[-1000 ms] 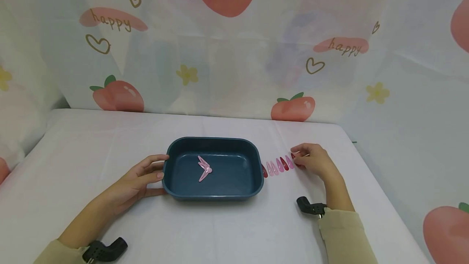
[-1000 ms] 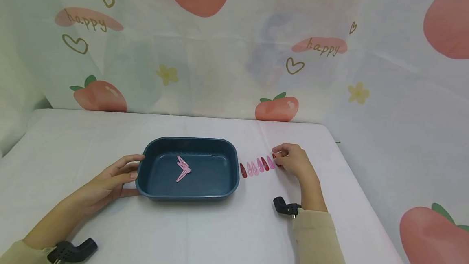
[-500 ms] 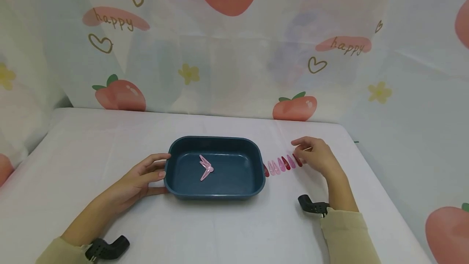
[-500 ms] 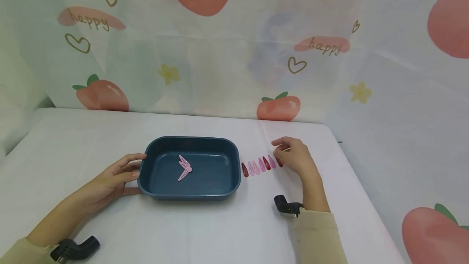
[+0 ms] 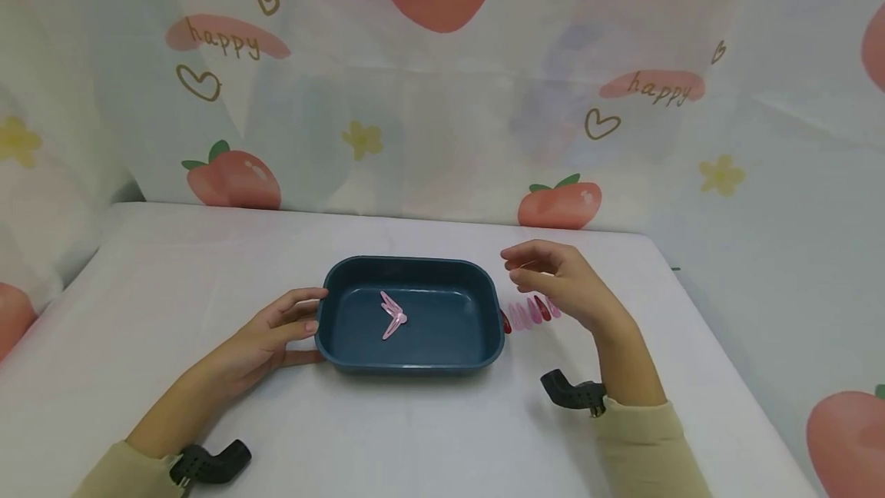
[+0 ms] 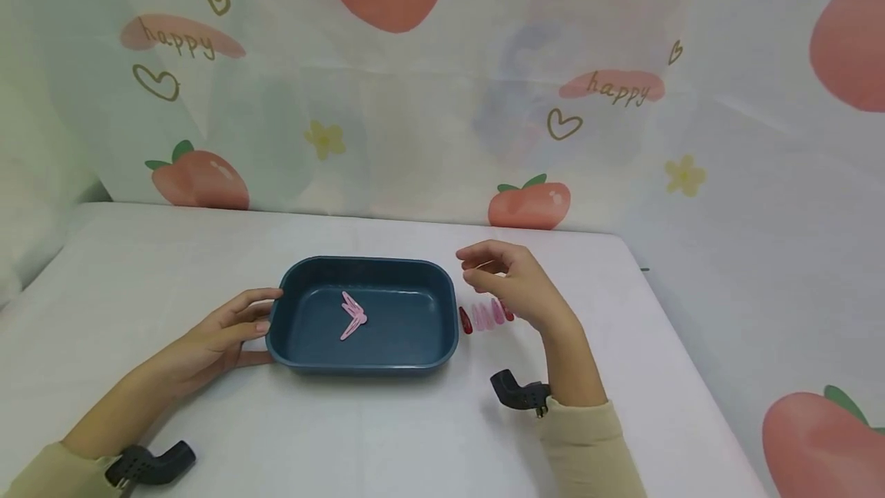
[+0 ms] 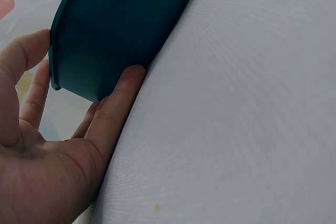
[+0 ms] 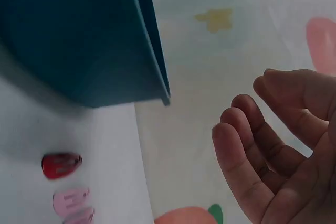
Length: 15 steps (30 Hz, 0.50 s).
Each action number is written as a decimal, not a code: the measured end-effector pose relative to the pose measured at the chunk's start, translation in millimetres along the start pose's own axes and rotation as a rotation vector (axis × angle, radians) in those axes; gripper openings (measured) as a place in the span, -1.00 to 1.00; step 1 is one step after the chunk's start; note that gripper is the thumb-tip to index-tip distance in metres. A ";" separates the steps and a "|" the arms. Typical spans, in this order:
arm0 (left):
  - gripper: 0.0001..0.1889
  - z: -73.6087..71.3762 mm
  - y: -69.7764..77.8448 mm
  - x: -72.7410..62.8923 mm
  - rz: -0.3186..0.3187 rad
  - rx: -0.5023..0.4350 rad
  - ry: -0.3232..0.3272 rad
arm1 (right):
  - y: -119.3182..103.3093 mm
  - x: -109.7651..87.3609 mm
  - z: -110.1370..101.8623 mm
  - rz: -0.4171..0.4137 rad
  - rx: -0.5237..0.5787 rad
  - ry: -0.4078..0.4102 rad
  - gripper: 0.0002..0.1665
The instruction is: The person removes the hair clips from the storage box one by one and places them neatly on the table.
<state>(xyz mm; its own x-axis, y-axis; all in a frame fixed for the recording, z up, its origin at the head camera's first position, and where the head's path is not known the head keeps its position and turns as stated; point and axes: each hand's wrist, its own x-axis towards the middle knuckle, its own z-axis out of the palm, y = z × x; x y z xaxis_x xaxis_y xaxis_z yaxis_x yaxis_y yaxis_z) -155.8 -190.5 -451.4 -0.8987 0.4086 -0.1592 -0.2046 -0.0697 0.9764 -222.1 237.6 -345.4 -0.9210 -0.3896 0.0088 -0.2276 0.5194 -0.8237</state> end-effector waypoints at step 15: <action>-0.44 1.1 1.2 -1.5 -0.006 -0.002 0.008 | -43.2 30.8 60.1 -0.120 0.064 -0.137 -0.66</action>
<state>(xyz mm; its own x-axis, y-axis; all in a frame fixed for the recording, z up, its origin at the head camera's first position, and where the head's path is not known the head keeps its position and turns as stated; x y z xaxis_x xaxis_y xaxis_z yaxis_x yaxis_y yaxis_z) -154.3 -190.2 -449.8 -0.9003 0.4021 -0.1665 -0.2110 -0.0688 0.9751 -221.6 157.4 -343.6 -0.8359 -0.5477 0.0351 -0.3082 0.4155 -0.8558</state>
